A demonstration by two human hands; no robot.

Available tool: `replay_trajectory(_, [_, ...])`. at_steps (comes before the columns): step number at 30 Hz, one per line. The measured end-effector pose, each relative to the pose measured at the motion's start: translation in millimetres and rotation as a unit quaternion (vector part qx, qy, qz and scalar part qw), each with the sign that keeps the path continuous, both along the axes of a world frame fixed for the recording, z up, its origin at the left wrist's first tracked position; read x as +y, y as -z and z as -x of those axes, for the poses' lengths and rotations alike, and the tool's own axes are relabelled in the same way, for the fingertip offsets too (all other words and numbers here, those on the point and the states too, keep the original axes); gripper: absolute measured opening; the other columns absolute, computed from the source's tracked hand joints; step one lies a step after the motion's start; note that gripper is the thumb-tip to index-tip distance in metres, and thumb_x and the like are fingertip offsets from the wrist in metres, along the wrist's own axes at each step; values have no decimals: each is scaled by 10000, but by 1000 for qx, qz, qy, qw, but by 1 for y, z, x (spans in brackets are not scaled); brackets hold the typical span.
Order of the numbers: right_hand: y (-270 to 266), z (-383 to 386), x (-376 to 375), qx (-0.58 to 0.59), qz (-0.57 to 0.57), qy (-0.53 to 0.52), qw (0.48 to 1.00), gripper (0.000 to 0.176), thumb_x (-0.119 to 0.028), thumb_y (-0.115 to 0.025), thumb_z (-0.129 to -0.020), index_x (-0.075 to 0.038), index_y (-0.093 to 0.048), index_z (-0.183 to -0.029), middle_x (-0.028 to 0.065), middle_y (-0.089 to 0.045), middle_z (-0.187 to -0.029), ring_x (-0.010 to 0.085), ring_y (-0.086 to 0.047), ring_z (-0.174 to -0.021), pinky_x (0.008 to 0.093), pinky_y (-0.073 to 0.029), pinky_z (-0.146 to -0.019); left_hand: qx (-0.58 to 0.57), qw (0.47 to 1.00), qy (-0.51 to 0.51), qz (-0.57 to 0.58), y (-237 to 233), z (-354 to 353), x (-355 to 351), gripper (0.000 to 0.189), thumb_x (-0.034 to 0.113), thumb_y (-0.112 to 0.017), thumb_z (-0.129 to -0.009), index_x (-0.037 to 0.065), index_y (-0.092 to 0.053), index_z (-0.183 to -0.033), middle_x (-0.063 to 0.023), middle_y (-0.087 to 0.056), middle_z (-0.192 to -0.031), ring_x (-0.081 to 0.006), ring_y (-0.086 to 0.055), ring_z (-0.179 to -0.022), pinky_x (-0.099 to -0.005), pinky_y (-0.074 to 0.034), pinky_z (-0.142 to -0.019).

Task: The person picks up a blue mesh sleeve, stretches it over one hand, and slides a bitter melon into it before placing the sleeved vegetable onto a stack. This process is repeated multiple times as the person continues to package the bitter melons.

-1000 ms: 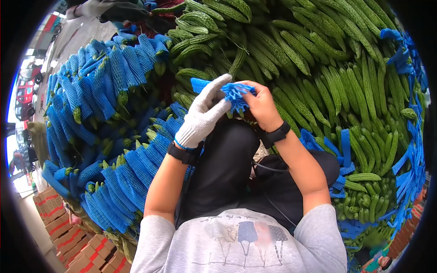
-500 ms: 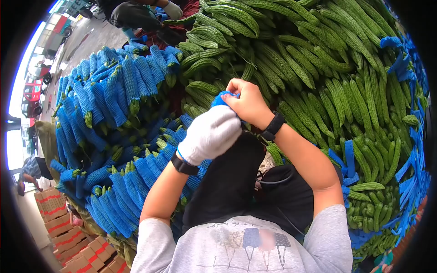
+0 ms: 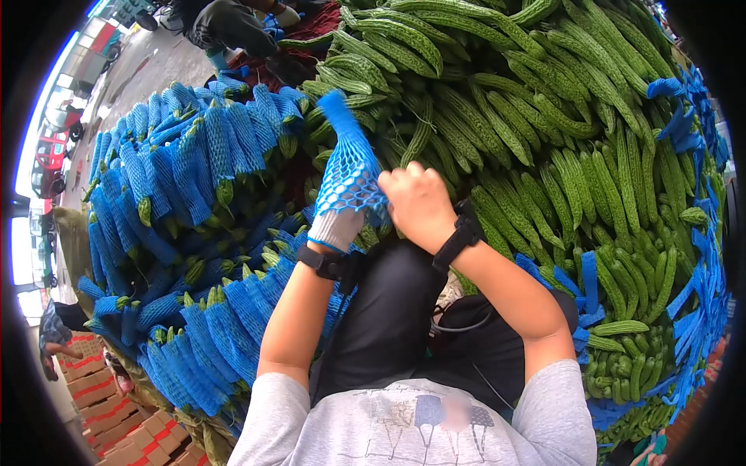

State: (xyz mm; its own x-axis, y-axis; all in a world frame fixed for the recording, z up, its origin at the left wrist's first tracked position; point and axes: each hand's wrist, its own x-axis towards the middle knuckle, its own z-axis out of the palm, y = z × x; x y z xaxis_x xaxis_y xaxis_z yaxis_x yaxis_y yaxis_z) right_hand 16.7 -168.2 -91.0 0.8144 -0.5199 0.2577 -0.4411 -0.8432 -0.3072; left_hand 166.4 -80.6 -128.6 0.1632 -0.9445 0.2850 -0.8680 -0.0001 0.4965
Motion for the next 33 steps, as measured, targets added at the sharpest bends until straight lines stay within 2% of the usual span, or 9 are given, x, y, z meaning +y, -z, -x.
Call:
replay_trajectory(3, [10, -5, 8, -80, -257, -206, 941, 168, -51, -581, -727, 4, -552, -883, 207, -588, -791, 405, -585, -793, 459, -485, -716, -104, 983, -52, -139, 30, -14, -18, 449, 203, -497, -912, 36, -508, -1328, -143, -585, -1267, -258, -577, -1126, -351, -418, -1027])
replay_trajectory(4, [0, -8, 10, -71, -313, -274, 907, 196, -54, -583, -734, 9, -555, -918, 211, -592, -806, 411, -585, -808, 460, -474, -711, -221, 972, -41, 64, 38, -19, -20, 422, 208, -450, -953, 49, -490, -1342, -130, -565, -1302, -254, -558, -1158, -370, -396, -1048])
replay_trajectory(6, [-5, -15, 12, -101, -366, -341, 860, 189, -55, -597, -745, 11, -544, -915, 208, -585, -804, 404, -580, -781, 458, -468, -701, 162, 985, -38, 45, 47, -19, -22, 422, 243, -439, -966, 51, -494, -1338, -127, -558, -1316, -255, -549, -1172, -378, -389, -1053])
replay_trajectory(8, [-3, -24, -11, -69, -452, -391, 799, 186, -72, -616, -808, -2, -588, -978, 154, -632, -830, 303, -621, -769, 354, -492, -726, 517, 855, -27, 27, 44, -15, -27, 427, 279, -428, -980, 52, -497, -1334, -125, -550, -1329, -256, -541, -1186, -386, -382, -1058])
replay_trajectory(12, [14, -37, -113, -86, -419, -119, 896, 171, -180, -674, -834, -26, -645, -901, 99, -654, -848, 224, -633, -789, 325, -499, -724, 924, 378, -37, -42, 29, -18, -33, 679, 587, -299, -969, 47, -500, -1328, -145, -540, -1333, -356, -478, -1256, -465, -309, -1110])
replay_trajectory(16, [118, -57, -251, -174, -60, 180, 966, 374, -297, -684, -818, -29, -592, -1062, 174, -617, -1039, 353, -571, -990, 444, -457, -864, 946, 324, 14, -10, 48, -12, -8, 601, 560, -313, -970, 188, -394, -1435, -166, -357, -1478, -356, -338, -1364, -538, -259, -1120])
replay_trajectory(21, [175, -88, -339, -153, -41, 278, 947, 780, -461, -705, -808, 27, -382, -1323, 276, -499, -1245, 431, -493, -1140, 476, -412, -976, 931, 358, -66, -25, 32, -5, 3, 504, 431, -425, -957, 239, -370, -1420, -122, -387, -1458, -287, -388, -1255, -482, -271, -1057])
replay_trajectory(28, [131, -102, -343, 30, -54, 299, 952, 575, -459, -706, -819, 34, -564, -1080, 227, -656, -923, 345, -672, -857, 428, -544, -738, 835, 537, -118, -23, 24, -15, 11, 574, 278, -487, -944, 230, -246, -1462, -148, -441, -1403, -234, -505, -1003, -397, -402, -876])
replay_trajectory(33, [115, -75, -308, -211, -501, 212, 812, 422, -430, -634, -896, -10, -586, -874, 103, -636, -698, 146, -608, -506, 258, -460, -423, 718, 684, -128, -10, 14, -17, 14, 674, 168, -532, -934, 222, -158, -1492, -166, -480, -1364, -196, -589, -822, -336, -496, -747])
